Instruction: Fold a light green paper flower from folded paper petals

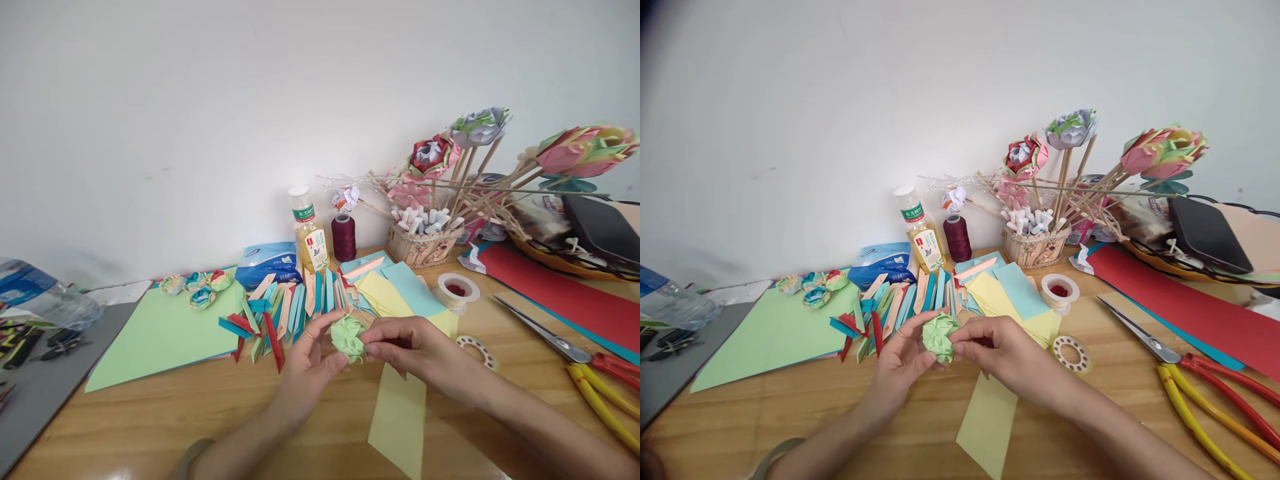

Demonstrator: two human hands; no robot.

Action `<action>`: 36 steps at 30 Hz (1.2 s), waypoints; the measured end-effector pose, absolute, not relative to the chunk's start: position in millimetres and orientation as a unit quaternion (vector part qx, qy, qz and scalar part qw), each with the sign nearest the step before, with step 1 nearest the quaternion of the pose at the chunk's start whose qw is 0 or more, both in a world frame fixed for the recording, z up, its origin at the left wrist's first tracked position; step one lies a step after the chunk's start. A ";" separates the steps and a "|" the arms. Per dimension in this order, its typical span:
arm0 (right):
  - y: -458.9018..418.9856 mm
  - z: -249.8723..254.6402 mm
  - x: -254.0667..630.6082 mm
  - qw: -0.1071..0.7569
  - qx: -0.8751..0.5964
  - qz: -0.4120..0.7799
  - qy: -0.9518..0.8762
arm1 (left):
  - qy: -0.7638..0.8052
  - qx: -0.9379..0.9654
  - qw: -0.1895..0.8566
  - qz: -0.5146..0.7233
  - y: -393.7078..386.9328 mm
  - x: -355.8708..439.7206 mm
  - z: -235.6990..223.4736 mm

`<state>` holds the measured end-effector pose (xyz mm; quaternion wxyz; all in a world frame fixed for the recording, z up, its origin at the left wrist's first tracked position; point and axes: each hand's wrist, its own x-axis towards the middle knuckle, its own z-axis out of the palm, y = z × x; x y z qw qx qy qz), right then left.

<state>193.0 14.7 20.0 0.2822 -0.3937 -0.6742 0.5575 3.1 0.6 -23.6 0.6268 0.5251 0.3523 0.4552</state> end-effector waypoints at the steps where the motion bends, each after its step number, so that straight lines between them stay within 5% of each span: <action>1: 15.4 19.1 193.1 0.282 -0.395 0.557 -0.674 | 0.352 0.524 0.628 0.456 0.6 3.3 -23.7; 17: 7.3 9.7 186.9 0.323 -0.418 0.323 -0.785 | 0.344 0.532 0.626 0.453 -1.0 5.3 -21.3; 36: 6.0 7.6 186.8 0.320 -0.393 0.244 -0.827 | 0.347 0.498 0.651 0.456 1.4 4.4 -24.8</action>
